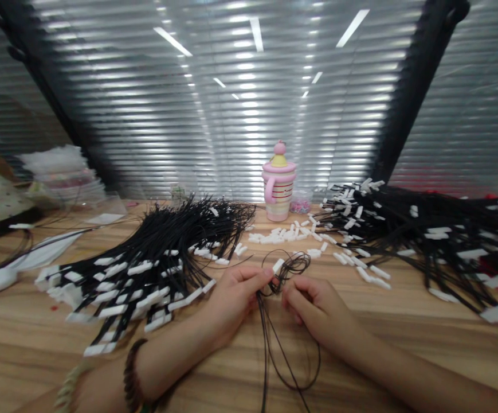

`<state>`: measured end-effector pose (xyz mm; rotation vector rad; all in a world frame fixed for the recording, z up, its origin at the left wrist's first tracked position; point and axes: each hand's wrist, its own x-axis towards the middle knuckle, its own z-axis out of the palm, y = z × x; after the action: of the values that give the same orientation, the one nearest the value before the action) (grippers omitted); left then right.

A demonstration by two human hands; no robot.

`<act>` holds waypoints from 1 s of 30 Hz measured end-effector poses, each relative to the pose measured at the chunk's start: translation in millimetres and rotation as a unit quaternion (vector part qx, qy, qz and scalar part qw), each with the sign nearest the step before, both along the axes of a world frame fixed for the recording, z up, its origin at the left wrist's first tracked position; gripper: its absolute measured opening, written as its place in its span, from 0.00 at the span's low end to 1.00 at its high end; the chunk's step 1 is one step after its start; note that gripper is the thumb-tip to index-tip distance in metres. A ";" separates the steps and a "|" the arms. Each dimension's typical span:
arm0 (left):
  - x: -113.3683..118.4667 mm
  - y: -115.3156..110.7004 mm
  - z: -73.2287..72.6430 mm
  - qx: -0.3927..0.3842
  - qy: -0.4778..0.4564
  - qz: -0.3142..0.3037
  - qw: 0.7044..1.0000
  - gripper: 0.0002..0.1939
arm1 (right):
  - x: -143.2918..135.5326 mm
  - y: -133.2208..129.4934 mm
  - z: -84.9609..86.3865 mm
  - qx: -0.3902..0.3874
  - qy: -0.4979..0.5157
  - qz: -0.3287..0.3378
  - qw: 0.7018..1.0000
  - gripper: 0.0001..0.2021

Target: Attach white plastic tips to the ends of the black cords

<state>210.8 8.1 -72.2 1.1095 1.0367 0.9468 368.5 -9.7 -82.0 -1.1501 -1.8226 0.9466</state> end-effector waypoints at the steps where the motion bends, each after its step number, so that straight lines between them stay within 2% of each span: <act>1: 0.1 -0.4 -0.1 0.009 0.010 -0.003 1.000 0.13 | -0.2 -0.5 0.1 0.014 -0.009 -0.005 1.000 0.12; 10: -0.2 -1.0 2.8 0.043 0.044 -0.067 0.996 0.13 | -0.6 -6.1 5.8 0.079 -0.065 0.044 0.994 0.12; 17: -0.2 -1.3 4.6 0.063 0.053 -0.070 0.994 0.12 | -0.1 -7.0 9.0 0.074 -0.060 0.034 0.995 0.12; 22: 0.6 -0.7 2.3 0.046 0.047 -0.046 0.997 0.13 | -0.8 -2.5 2.6 0.046 -0.023 0.018 0.998 0.13; 26: 0.2 1.6 2.6 0.020 -0.008 -0.020 1.000 0.13 | 0.4 2.2 -0.7 0.014 0.035 0.017 0.999 0.13; 28: -2.2 5.4 5.5 0.006 -0.032 -0.001 0.999 0.12 | 4.9 4.9 2.2 -0.016 0.045 0.052 0.998 0.13; 30: -6.3 10.8 11.1 0.005 -0.043 0.033 0.999 0.12 | 12.6 8.3 7.8 -0.065 0.047 0.116 0.990 0.13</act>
<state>204.5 18.9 -61.0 1.0392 1.0048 1.0430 381.2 -1.5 -74.2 -0.9665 -1.8675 1.2484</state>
